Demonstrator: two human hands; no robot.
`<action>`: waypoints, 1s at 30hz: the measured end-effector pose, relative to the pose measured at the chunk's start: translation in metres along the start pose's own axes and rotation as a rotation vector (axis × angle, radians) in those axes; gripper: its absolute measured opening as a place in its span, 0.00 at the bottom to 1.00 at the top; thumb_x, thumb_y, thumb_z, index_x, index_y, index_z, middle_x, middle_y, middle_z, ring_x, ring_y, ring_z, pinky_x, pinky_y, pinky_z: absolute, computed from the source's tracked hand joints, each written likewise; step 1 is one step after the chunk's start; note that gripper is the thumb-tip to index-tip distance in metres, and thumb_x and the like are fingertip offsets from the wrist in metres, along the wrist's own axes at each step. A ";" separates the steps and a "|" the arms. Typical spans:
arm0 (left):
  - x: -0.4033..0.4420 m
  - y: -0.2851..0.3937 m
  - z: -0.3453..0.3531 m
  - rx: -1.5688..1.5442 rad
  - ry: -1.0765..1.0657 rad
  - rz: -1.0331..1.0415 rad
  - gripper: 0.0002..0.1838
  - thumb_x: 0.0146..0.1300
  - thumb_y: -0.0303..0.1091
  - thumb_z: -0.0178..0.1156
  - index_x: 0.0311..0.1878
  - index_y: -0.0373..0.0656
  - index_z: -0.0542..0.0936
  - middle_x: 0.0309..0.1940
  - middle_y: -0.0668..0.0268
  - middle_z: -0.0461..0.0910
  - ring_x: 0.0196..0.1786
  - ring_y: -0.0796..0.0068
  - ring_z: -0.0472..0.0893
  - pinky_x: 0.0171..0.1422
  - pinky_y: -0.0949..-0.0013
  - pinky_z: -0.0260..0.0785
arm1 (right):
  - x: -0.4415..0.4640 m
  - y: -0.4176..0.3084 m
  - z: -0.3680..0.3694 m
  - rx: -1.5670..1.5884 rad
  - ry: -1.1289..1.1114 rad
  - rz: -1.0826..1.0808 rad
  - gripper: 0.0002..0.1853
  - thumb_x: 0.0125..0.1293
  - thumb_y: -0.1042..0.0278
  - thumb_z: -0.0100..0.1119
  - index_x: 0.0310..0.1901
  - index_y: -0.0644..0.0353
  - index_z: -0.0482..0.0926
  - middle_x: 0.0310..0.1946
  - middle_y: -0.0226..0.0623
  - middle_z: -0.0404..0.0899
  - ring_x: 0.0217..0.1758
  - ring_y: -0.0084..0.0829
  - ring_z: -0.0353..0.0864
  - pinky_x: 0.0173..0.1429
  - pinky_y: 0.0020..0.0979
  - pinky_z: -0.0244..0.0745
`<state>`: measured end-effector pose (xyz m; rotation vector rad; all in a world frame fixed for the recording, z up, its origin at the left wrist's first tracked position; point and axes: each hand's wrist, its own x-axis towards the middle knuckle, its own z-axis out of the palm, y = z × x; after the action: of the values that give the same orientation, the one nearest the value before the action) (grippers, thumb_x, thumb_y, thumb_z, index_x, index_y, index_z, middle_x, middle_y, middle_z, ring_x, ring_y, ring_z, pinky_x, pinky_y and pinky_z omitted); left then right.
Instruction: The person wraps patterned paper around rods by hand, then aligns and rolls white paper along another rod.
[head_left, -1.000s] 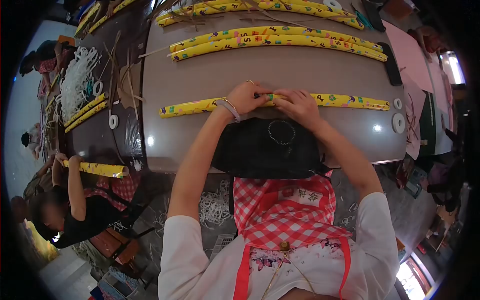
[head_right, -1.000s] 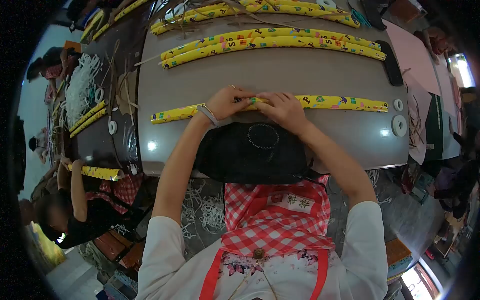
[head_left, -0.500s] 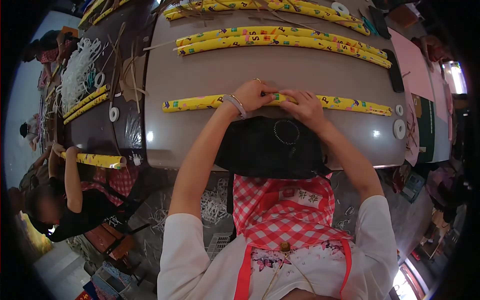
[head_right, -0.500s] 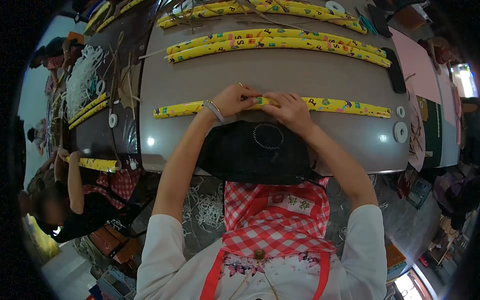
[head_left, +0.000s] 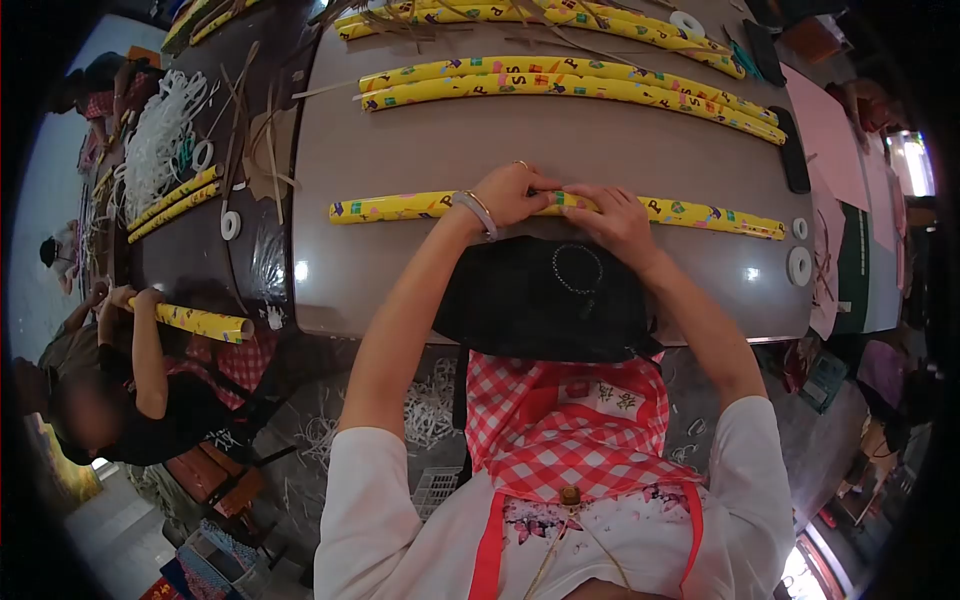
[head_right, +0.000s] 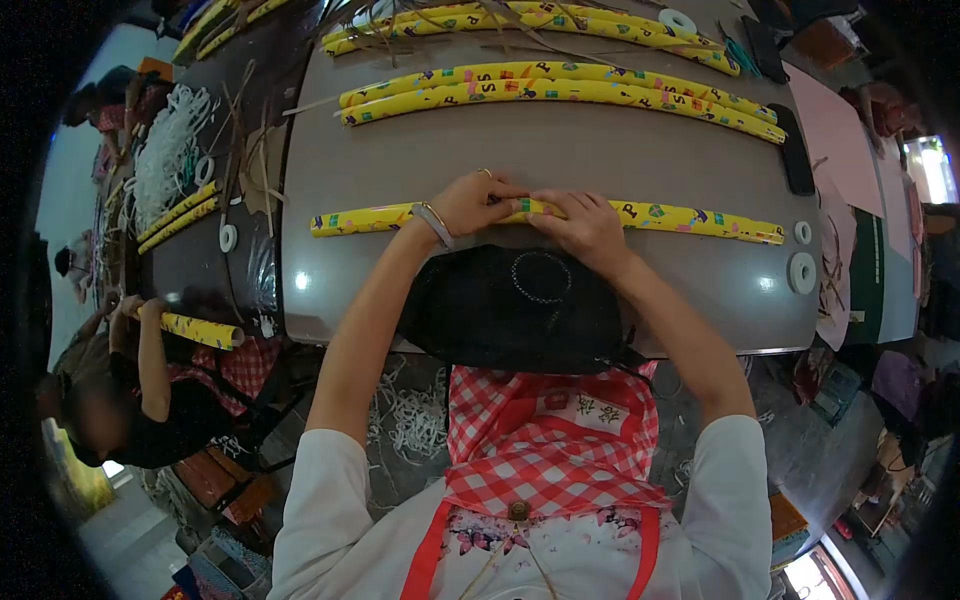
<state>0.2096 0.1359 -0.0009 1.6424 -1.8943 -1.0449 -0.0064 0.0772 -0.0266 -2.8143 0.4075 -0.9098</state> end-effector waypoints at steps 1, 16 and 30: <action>0.000 0.001 0.000 0.002 0.001 0.000 0.15 0.63 0.37 0.57 0.51 0.44 0.82 0.45 0.55 0.78 0.45 0.58 0.78 0.51 0.63 0.70 | 0.000 0.000 0.000 0.000 0.002 -0.001 0.11 0.53 0.66 0.63 0.40 0.44 0.82 0.45 0.29 0.79 0.44 0.31 0.80 0.45 0.31 0.72; 0.000 0.001 -0.001 0.009 -0.022 0.020 0.15 0.63 0.37 0.57 0.51 0.45 0.82 0.42 0.57 0.78 0.43 0.60 0.78 0.49 0.64 0.70 | -0.005 0.004 0.006 0.059 0.039 0.022 0.11 0.54 0.65 0.62 0.40 0.47 0.80 0.47 0.28 0.79 0.44 0.30 0.80 0.45 0.31 0.72; 0.001 -0.003 0.001 -0.011 -0.006 0.042 0.15 0.63 0.36 0.57 0.51 0.45 0.81 0.43 0.55 0.79 0.44 0.59 0.78 0.51 0.64 0.70 | -0.004 0.003 0.004 0.021 0.023 -0.006 0.11 0.54 0.66 0.62 0.41 0.47 0.80 0.46 0.29 0.79 0.44 0.30 0.80 0.44 0.31 0.71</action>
<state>0.2112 0.1353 -0.0041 1.5887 -1.9153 -1.0428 -0.0076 0.0755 -0.0328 -2.7902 0.3899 -0.9427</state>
